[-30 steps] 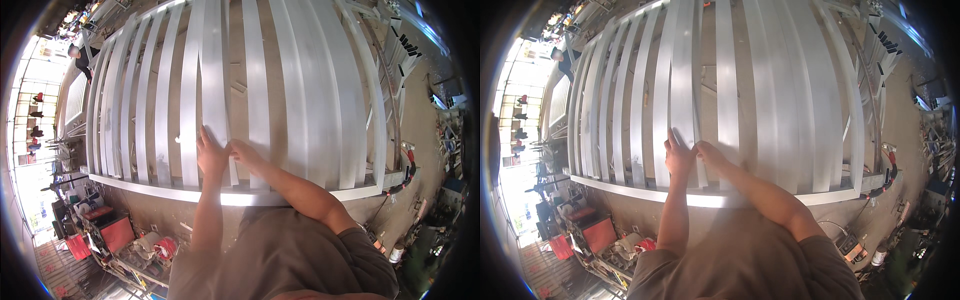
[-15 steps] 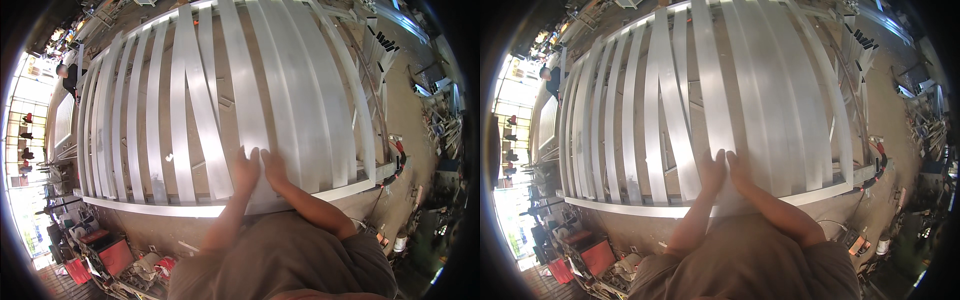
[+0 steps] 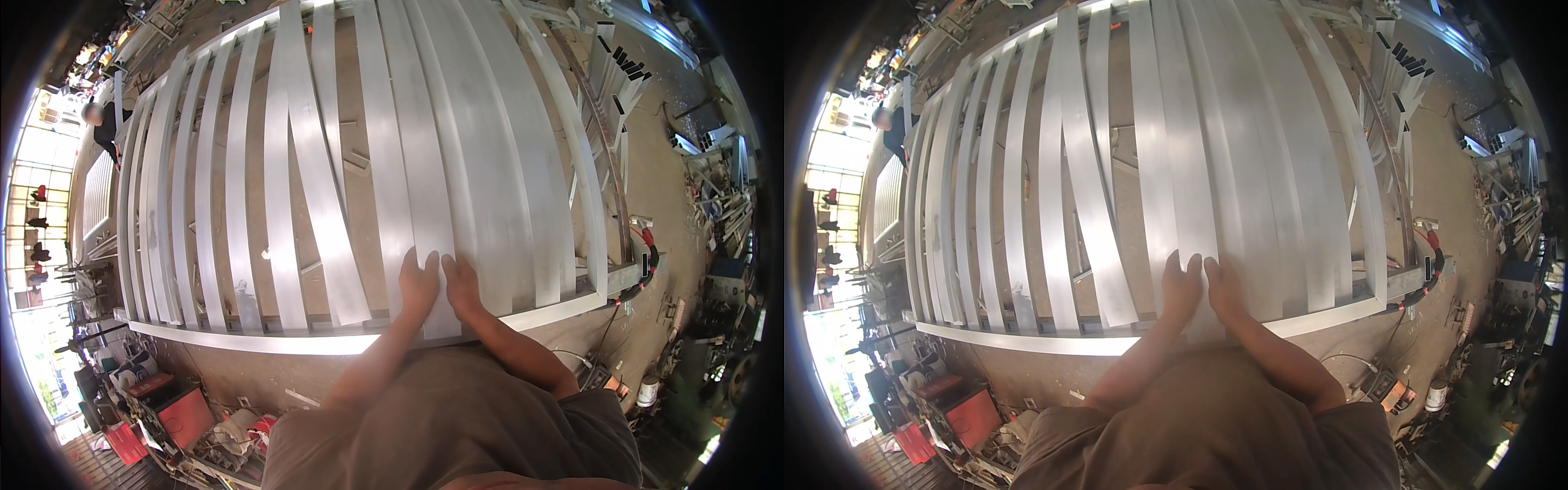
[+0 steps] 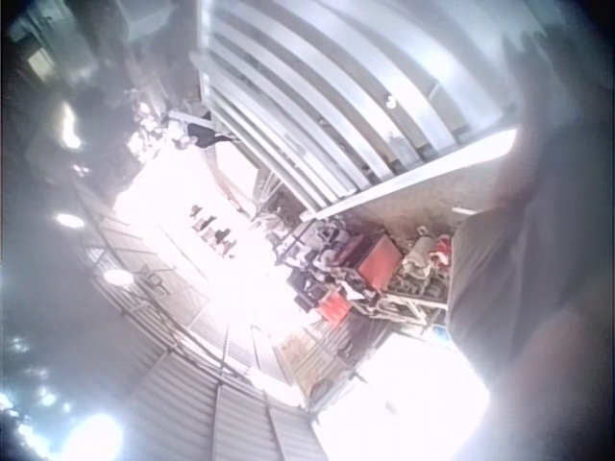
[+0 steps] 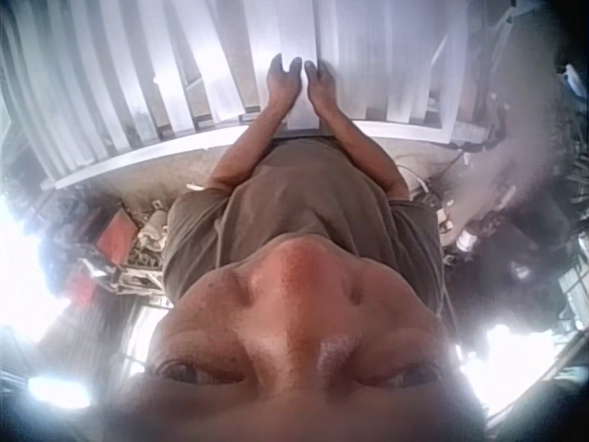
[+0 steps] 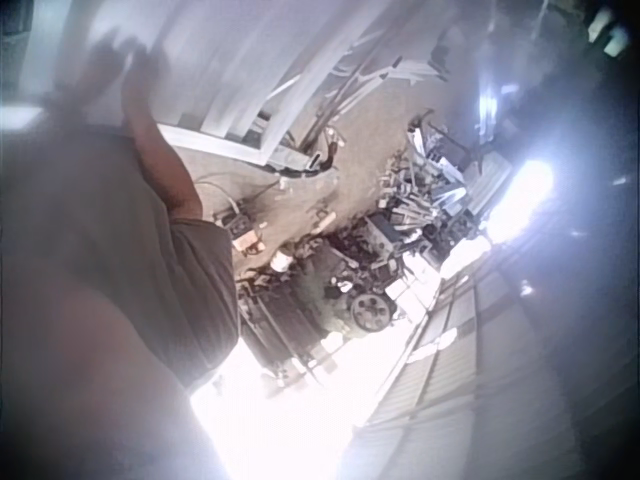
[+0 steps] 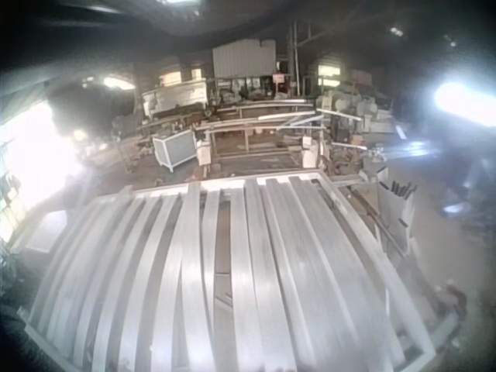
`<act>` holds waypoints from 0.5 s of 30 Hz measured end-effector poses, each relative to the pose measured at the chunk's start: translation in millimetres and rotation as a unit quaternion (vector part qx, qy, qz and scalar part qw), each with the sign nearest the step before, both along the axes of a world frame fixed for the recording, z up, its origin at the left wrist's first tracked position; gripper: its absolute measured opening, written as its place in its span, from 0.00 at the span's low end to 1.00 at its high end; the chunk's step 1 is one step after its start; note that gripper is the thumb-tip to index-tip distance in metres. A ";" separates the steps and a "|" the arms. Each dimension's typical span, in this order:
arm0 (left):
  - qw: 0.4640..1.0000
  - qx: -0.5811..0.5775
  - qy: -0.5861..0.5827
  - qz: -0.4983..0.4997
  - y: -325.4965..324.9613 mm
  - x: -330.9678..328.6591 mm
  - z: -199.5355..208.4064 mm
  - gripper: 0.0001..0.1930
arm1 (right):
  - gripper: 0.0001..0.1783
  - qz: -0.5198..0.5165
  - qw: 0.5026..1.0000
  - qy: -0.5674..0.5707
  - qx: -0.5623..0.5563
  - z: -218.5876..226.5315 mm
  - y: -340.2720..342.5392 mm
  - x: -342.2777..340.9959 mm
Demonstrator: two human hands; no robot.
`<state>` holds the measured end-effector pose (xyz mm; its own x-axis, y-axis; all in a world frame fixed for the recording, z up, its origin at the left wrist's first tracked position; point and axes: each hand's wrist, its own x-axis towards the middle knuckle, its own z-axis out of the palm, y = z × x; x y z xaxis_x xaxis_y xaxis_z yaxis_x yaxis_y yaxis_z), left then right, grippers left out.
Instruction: The person assembles a large metal frame by inserting multiple long metal slats into a horizontal frame structure. The person picks up each slat and places it into the frame one at a time, adjusting the position to ensure alignment.
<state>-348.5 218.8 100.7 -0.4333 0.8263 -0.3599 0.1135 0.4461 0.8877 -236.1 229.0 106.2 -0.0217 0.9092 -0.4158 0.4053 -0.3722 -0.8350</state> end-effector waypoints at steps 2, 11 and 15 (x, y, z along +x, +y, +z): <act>1.000 0.013 -0.001 0.006 1.7 1.8 3.7 0.23 | 0.29 0.005 1.000 -0.004 -0.010 0.3 1.3 1.4; 1.000 0.001 0.029 0.011 5.1 3.6 -3.3 0.24 | 0.30 0.007 1.000 -0.003 -0.012 -4.9 5.7 3.4; 0.999 0.006 0.035 0.014 5.8 5.0 -5.2 0.24 | 0.30 0.002 1.000 -0.006 -0.018 -8.0 6.6 4.3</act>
<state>-343.5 224.6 95.5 -0.4798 0.8179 -0.3176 0.1638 0.4391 0.8834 -231.8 235.6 98.2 -0.0200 0.8939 -0.4478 0.4170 -0.3996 -0.8164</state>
